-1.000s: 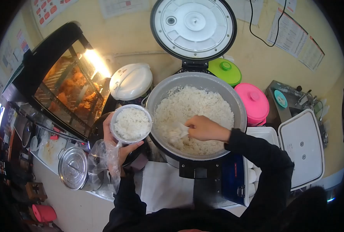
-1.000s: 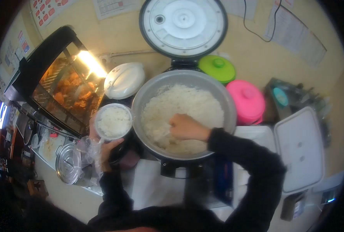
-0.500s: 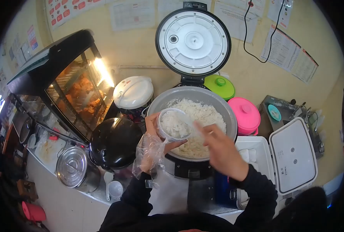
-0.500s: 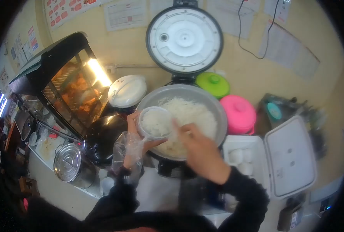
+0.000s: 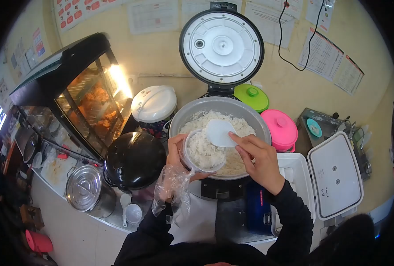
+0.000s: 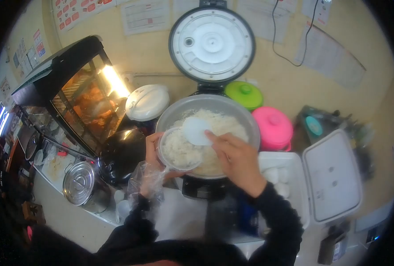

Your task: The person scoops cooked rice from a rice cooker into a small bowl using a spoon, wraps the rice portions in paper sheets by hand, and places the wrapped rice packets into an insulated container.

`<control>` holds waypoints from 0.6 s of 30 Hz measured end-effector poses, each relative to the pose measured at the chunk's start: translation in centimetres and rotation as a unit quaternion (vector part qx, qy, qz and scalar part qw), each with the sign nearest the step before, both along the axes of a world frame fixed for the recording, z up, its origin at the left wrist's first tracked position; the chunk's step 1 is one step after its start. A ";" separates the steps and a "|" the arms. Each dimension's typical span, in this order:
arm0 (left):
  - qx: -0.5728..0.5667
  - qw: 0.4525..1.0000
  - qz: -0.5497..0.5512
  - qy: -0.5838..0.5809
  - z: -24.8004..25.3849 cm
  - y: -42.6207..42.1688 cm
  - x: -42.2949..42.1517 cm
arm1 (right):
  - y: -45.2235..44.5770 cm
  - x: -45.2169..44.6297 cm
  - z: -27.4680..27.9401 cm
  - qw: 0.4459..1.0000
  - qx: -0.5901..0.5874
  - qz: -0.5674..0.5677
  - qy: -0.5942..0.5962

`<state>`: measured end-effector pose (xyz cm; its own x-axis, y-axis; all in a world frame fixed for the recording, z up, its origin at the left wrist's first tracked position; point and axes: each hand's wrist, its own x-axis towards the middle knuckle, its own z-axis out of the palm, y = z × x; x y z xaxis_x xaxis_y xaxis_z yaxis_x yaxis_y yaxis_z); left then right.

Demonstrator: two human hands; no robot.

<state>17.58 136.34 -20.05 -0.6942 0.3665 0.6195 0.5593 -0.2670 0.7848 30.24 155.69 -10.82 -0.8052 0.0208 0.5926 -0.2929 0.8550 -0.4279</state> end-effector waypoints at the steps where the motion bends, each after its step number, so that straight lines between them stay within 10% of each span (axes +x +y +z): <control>1: -0.001 1.000 0.002 0.002 -0.2 -0.1 -0.1 | -0.1 0.1 0.3 1.000 -0.015 0.003 -0.005; 18: -0.024 1.000 0.008 0.018 -1.0 -1.1 1.0 | -0.9 1.8 1.7 0.979 0.166 -0.001 0.116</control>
<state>18.58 135.22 -21.07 -0.6786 0.3849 0.6256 0.5910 -0.2197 0.7762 32.03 154.77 -9.10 -0.6488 -0.2029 0.7334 -0.3480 0.9362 -0.0488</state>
